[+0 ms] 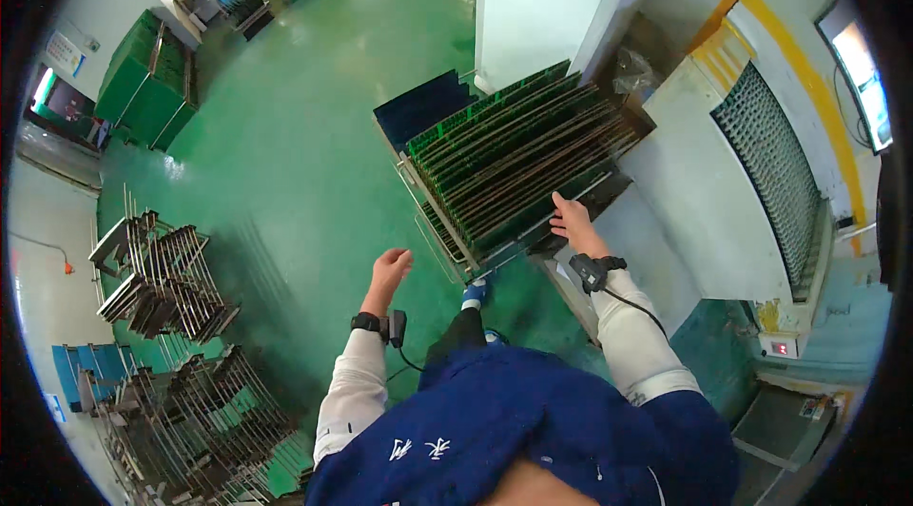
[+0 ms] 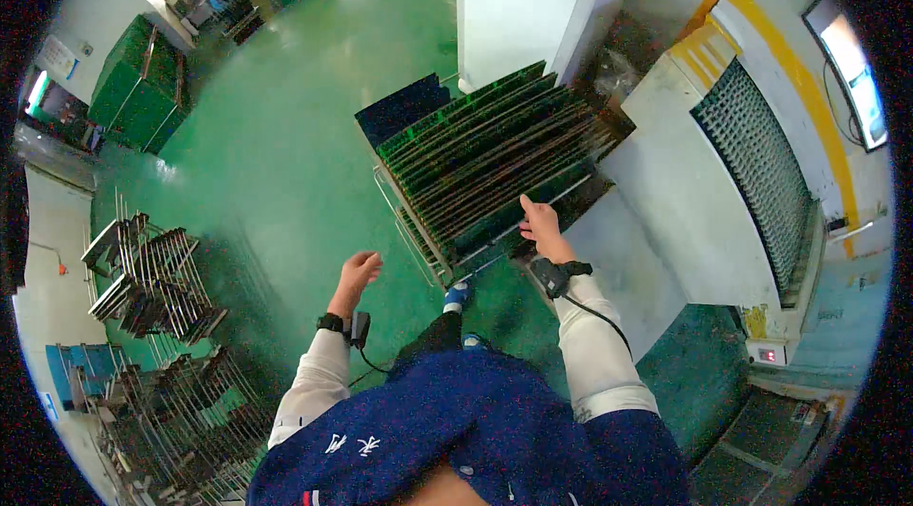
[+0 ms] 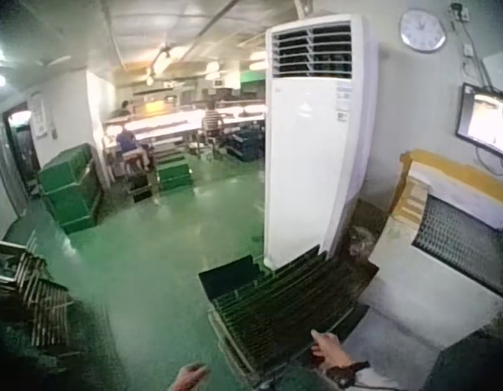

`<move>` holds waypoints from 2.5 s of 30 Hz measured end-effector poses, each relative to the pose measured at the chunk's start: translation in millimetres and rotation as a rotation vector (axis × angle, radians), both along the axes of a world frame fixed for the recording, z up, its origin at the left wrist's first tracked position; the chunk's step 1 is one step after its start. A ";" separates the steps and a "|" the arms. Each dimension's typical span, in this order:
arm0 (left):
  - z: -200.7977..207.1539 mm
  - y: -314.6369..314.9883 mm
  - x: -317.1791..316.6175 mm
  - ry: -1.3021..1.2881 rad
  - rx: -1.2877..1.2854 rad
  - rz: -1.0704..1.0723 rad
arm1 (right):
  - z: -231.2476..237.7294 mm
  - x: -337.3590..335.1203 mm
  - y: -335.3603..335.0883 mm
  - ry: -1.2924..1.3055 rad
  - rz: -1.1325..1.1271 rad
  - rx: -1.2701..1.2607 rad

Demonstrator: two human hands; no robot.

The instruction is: Picking up green circuit boards or panels and stacking them into vertical slots on a metal cart.

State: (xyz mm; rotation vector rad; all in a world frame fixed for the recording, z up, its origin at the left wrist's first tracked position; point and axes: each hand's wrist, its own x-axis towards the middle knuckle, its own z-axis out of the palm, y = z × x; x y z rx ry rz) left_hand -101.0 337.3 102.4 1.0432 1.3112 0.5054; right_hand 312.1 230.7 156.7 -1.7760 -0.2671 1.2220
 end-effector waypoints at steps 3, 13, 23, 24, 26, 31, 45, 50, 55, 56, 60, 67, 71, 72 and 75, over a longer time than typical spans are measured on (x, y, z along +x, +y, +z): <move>33.3 44.7 53.2 0.058 0.226 -0.200 | -4.6 3.4 17.0 0.004 -0.055 -0.092; 97.2 107.7 198.1 0.284 1.065 -0.519 | -9.7 5.8 13.1 0.073 -0.125 -0.081; 90.5 101.1 214.7 0.361 1.188 -0.727 | -3.6 10.1 56.4 0.026 -0.217 -0.153; 89.9 100.4 213.8 0.368 1.180 -0.725 | -5.5 8.4 58.5 0.042 -0.262 -0.162; 87.1 101.5 209.7 0.380 1.151 -0.713 | 1.2 6.0 64.5 0.014 -0.243 -0.212; 88.5 103.5 200.4 0.401 1.153 -0.674 | -51.5 27.6 51.6 0.005 -0.370 -0.305; 90.4 92.8 204.6 0.305 1.160 -0.739 | 18.0 56.5 22.3 -0.283 -0.324 -0.138; 86.1 100.3 202.8 0.349 1.211 -0.693 | 126.2 41.3 3.6 -0.281 -0.296 -0.012; 77.0 100.7 210.3 0.329 1.271 -0.662 | 187.9 36.0 -53.7 -0.293 -0.451 -0.152; 74.9 98.5 210.8 0.330 1.284 -0.655 | 188.7 33.4 -68.0 -0.266 -0.514 -0.098; 77.2 95.2 213.9 0.366 1.255 -0.705 | 179.0 41.2 -139.9 -0.228 -0.681 0.028; 81.6 91.3 216.8 0.382 1.228 -0.755 | 239.4 27.5 -243.0 -0.253 -0.860 0.171; 85.7 88.1 218.9 0.407 1.241 -0.755 | 293.6 -2.0 -284.6 -0.416 -1.089 0.156; 85.3 86.9 220.7 0.423 1.251 -0.749 | 303.4 -12.3 -295.6 -0.465 -1.159 0.181; 82.8 86.5 221.7 0.436 1.273 -0.742 | 319.3 -27.9 -321.9 -0.584 -1.318 0.234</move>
